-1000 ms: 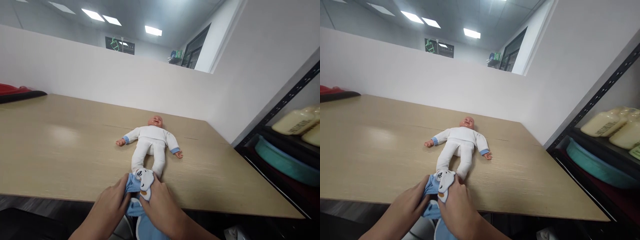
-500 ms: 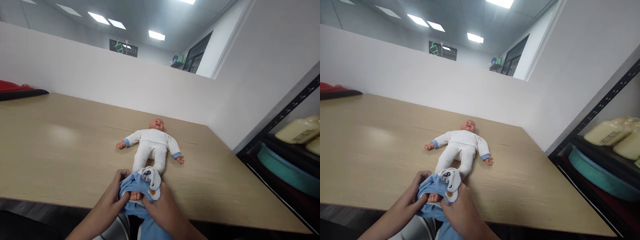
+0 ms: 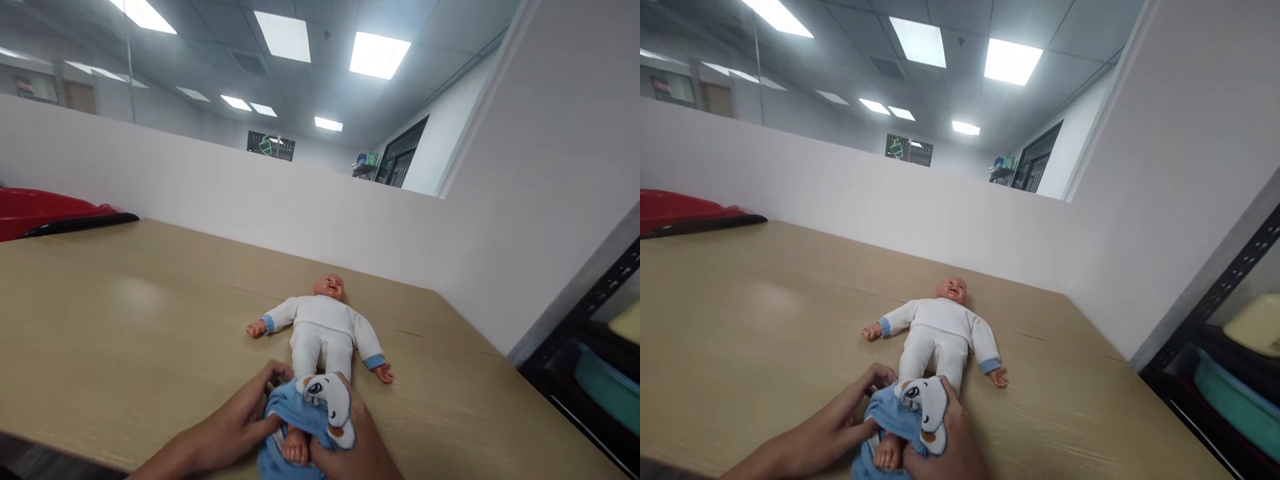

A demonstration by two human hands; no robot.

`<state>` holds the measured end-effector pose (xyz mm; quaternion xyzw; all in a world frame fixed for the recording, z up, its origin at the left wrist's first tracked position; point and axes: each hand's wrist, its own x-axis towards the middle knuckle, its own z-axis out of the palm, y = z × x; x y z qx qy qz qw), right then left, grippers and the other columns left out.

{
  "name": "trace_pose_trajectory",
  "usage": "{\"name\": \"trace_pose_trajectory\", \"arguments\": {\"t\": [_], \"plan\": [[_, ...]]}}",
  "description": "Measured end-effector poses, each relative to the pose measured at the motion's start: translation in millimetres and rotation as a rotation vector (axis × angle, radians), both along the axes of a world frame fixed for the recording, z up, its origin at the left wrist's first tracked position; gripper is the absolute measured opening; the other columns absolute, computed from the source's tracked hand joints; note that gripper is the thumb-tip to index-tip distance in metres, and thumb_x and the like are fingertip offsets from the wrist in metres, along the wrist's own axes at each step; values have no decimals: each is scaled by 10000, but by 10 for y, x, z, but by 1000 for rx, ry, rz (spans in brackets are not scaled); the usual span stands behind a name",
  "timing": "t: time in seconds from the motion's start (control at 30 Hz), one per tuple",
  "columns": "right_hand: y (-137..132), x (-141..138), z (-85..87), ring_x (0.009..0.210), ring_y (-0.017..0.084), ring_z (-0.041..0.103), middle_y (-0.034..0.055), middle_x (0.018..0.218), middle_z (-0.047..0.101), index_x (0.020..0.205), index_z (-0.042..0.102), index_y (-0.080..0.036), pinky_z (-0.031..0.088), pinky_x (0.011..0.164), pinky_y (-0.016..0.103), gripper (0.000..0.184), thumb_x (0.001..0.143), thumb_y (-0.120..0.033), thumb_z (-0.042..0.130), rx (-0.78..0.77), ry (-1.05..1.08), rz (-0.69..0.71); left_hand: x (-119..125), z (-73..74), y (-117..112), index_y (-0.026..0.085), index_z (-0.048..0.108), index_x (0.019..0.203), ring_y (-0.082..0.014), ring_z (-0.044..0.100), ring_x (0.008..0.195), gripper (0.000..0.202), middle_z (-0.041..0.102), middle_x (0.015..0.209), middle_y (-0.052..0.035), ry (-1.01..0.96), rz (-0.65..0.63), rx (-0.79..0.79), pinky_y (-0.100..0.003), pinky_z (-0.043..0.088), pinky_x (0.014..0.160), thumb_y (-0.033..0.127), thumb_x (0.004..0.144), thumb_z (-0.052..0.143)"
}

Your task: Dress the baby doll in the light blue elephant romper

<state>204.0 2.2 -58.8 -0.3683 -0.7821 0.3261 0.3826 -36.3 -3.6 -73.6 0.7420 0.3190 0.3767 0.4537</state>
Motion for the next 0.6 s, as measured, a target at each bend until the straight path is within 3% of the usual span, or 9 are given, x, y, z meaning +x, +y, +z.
{"name": "trace_pose_trajectory", "arguments": {"t": [0.1,0.27,0.43,0.6], "plan": [[164,25,-66,986,334,764,54,1039,779,1019,754,-274,635,943,462,431,661,-40,691,-51,45,49,-3,-3,100,267,485,1318,-270,523,1226,334,552,1278,-72,25,-4,-7,-472,408,1120,261,1006,601],[302,23,-292,1094,378,751,49,1178,773,1197,691,-364,615,1028,492,564,698,-129,807,-65,196,80,40,-64,223,283,491,1310,-265,520,1238,340,534,1279,-60,-161,-73,-56,-451,406,1109,408,1037,651],[329,117,-423,1333,421,635,77,1395,693,1371,602,-383,506,1188,509,746,692,-264,888,-59,155,133,117,-114,308,247,567,1173,-219,530,1043,390,558,1100,-24,-321,-28,-131,-355,448,944,565,990,701],[577,295,-297,1072,406,756,101,1150,809,1204,741,-256,602,1040,482,681,570,-292,985,-202,113,116,73,-51,512,205,602,1097,-186,536,913,439,581,993,-12,-275,-97,-226,-300,443,817,587,945,756]]}}
